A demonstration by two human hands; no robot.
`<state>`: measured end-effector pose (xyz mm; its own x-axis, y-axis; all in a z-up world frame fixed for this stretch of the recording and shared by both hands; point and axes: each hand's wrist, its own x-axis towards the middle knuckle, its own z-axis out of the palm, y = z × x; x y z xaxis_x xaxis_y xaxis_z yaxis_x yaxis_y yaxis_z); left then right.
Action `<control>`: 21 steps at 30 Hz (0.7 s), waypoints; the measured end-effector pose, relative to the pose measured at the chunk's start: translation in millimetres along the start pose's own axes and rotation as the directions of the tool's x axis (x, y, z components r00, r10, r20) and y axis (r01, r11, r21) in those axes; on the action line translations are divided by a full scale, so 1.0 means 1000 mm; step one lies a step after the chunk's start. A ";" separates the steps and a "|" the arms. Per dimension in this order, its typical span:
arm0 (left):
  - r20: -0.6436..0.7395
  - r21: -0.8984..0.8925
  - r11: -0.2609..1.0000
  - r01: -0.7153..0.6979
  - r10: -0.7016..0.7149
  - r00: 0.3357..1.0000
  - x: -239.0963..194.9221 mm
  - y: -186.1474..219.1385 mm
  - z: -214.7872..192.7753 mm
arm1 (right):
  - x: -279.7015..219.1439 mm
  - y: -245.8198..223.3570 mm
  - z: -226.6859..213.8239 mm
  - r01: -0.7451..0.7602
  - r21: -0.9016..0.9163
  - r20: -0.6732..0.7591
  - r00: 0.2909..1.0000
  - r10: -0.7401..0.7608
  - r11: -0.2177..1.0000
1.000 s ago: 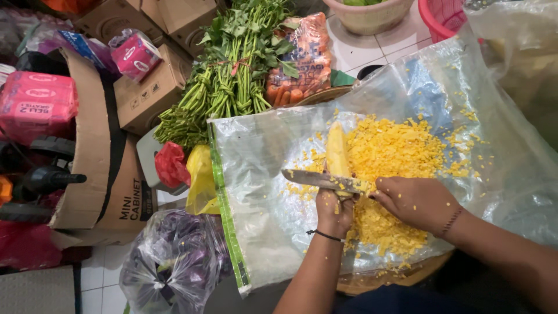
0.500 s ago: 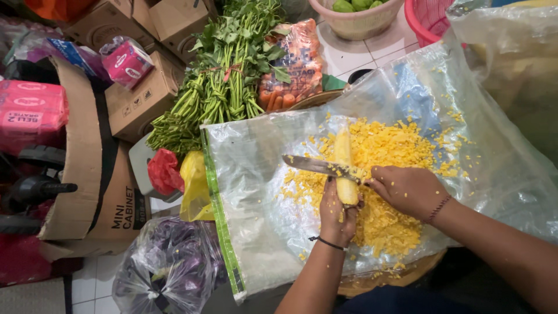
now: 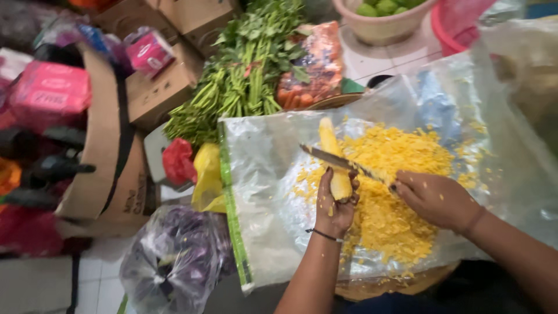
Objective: The person holds a corn cob and uses a knife to cut the kernels off, collecting them on a plastic sheet. The action is repeated continuously throughout the clip.
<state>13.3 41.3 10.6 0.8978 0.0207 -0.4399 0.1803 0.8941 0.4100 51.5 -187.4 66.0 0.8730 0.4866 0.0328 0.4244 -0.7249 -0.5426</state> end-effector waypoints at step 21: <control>0.011 -0.162 0.987 0.019 -0.017 1.000 0.020 0.020 -0.020 | -0.023 -0.065 -0.006 0.204 -0.125 -0.005 0.978 -0.206 0.971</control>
<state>26.3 68.9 -6.0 0.8989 0.0005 -0.4382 0.1296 0.9549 0.2670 5.5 -154.3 106.2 0.7677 0.6234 0.1483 0.6204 -0.6654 -0.4152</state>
